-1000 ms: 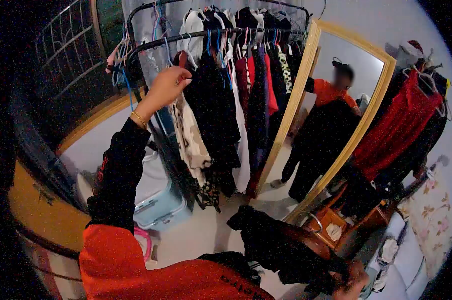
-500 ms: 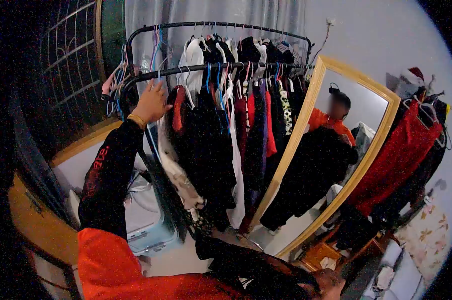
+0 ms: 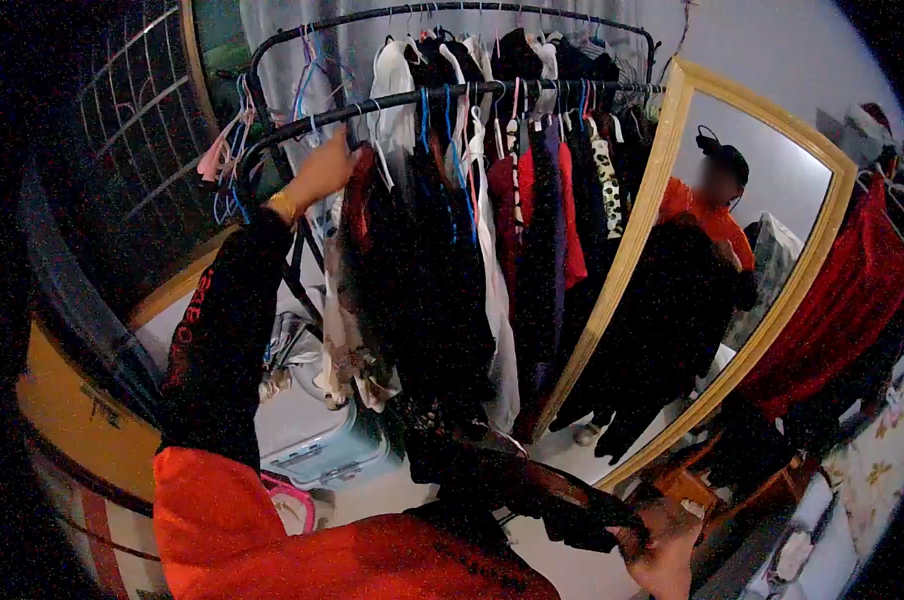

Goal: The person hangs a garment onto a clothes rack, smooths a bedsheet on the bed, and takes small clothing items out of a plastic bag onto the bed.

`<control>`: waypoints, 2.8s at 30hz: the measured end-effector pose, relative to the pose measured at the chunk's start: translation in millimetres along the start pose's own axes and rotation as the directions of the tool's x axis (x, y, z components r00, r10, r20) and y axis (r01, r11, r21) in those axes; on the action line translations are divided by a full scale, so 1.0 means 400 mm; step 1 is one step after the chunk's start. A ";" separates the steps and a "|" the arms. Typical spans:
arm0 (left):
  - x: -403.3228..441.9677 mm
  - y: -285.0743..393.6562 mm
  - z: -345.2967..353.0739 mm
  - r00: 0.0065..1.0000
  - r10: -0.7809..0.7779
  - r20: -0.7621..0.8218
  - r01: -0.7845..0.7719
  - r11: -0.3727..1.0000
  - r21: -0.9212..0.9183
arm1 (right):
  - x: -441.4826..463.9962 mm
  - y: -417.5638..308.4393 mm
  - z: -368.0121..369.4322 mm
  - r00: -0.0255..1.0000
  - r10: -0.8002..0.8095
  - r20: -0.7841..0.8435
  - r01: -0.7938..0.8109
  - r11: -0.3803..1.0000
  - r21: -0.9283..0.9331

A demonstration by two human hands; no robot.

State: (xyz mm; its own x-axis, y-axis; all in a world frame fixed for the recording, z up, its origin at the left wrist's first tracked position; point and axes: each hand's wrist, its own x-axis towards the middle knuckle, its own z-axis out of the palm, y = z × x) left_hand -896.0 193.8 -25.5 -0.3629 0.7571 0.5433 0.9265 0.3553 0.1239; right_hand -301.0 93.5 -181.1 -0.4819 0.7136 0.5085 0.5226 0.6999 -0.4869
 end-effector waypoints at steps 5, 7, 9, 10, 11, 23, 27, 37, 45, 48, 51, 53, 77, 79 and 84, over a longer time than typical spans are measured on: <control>0.111 -0.007 0.106 0.966 0.211 0.150 -0.160 0.942 -0.295 | 0.014 -0.089 0.039 0.995 0.103 -0.014 -0.103 0.995 -0.001; 0.145 0.036 0.131 0.991 -0.009 0.133 0.086 0.808 -0.583 | 0.005 -0.118 0.053 0.992 0.123 -0.002 -0.123 0.992 -0.041; 0.166 0.056 0.147 0.963 -0.062 0.263 0.209 0.788 -0.579 | 0.013 -0.156 0.055 0.998 0.043 -0.035 -0.049 0.984 -0.171; 0.164 0.069 0.135 0.946 0.057 0.318 0.189 0.701 -0.688 | 0.018 -0.171 0.056 0.997 -0.060 -0.048 0.044 0.957 -0.288; 0.154 0.085 0.130 0.944 0.058 0.324 0.194 0.694 -0.693 | 0.012 -0.174 0.063 0.998 -0.056 -0.041 0.041 0.954 -0.296; -0.029 -0.056 0.005 0.850 0.454 0.269 -0.526 0.691 0.495 | 0.053 -0.219 0.049 0.928 0.362 -0.089 -0.362 0.932 0.008; -0.098 -0.035 -0.110 0.888 0.404 -0.219 -0.271 0.846 0.459 | 0.076 -0.203 0.066 0.936 0.312 -0.163 -0.297 0.949 0.109; -0.028 -0.063 0.052 0.895 -0.384 0.228 0.356 0.304 -0.884 | 0.074 -0.158 0.057 0.947 0.321 -0.004 -0.319 0.943 0.099; -0.061 -0.135 -0.005 0.823 -0.567 0.025 0.241 0.309 -0.920 | 0.042 -0.123 0.058 0.972 0.227 -0.064 -0.228 0.974 0.003; -0.034 -0.218 0.027 0.857 -0.515 0.018 0.258 0.398 -0.880 | 0.048 -0.124 0.056 0.970 0.241 -0.010 -0.242 0.969 -0.046; -0.067 -0.230 0.059 0.812 -0.576 -0.093 0.375 0.637 -0.673 | 0.057 -0.138 0.063 0.981 0.192 -0.007 -0.192 0.981 -0.033; -0.086 -0.234 0.034 0.808 -0.582 -0.090 0.404 0.658 -0.635 | 0.083 -0.157 0.062 0.989 0.132 0.067 -0.134 0.990 0.040; -0.644 0.296 0.021 0.995 -0.031 -0.094 -0.048 0.674 -0.737 | 0.296 -0.196 0.102 0.972 0.233 0.034 -0.228 0.897 0.378; -0.619 0.248 0.067 0.911 -0.379 -0.161 0.000 0.393 -0.920 | 0.320 -0.207 0.106 0.974 0.222 0.040 -0.220 0.897 0.383; -0.595 0.134 0.127 0.775 -0.586 -0.237 0.081 0.463 -0.882 | 0.453 -0.268 0.188 0.995 0.100 0.009 -0.100 0.983 0.154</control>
State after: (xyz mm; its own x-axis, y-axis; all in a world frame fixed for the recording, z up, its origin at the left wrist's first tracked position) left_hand -765.0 60.3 -190.3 -0.8005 0.2491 0.5451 0.4877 -0.2581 0.8340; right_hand -497.2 150.0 -90.1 -0.4339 0.7800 0.4509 0.4538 0.6216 -0.6385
